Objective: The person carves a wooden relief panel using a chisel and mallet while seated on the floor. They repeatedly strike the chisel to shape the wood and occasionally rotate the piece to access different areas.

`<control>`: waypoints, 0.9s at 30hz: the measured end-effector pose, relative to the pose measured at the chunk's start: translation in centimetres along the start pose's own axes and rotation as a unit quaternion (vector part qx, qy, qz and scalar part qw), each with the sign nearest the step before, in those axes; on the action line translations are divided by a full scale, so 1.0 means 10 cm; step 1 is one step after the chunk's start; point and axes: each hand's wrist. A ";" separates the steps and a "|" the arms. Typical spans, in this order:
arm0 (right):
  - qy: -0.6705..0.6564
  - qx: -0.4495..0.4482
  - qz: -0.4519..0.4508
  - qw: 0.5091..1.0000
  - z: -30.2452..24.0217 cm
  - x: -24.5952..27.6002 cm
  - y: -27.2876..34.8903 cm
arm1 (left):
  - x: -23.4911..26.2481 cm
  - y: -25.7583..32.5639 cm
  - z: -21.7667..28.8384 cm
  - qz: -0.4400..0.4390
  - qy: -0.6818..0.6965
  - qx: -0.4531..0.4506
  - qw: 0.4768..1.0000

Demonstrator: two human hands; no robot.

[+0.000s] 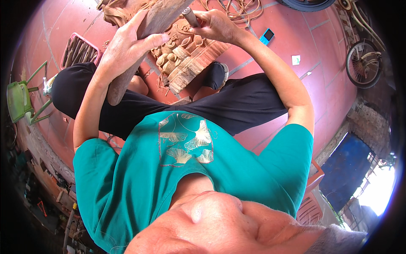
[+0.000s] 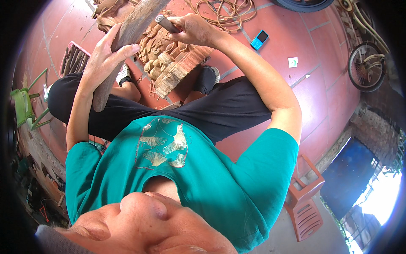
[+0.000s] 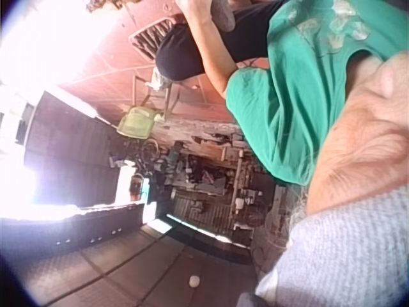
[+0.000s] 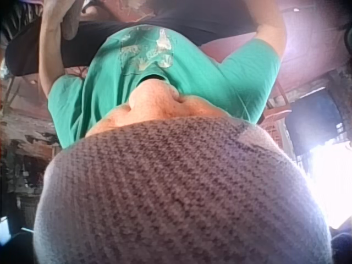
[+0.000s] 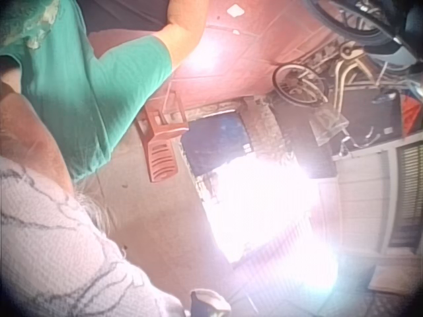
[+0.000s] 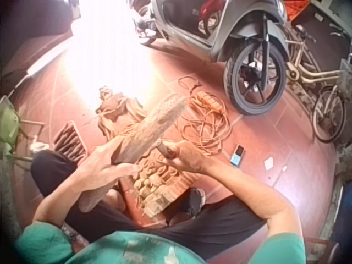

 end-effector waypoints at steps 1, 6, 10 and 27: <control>-0.011 -0.002 0.002 1.000 0.01 -0.01 0.01 | 0.00 0.00 0.01 -0.002 0.000 0.004 1.000; 0.014 -0.005 0.004 1.000 0.06 -0.03 0.01 | -0.03 -0.01 -0.05 0.016 -0.002 -0.034 0.999; 0.020 0.007 0.008 1.000 0.07 -0.05 0.01 | 0.01 0.02 0.01 -0.001 0.012 -0.006 1.000; 0.027 -0.004 0.007 1.000 0.01 -0.04 -0.04 | -0.01 0.06 -0.03 -0.001 0.002 0.014 1.000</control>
Point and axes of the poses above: each hand's wrist, its own y-axis away from the middle knuckle, its own x-axis out of the back of the hand, z = x × y
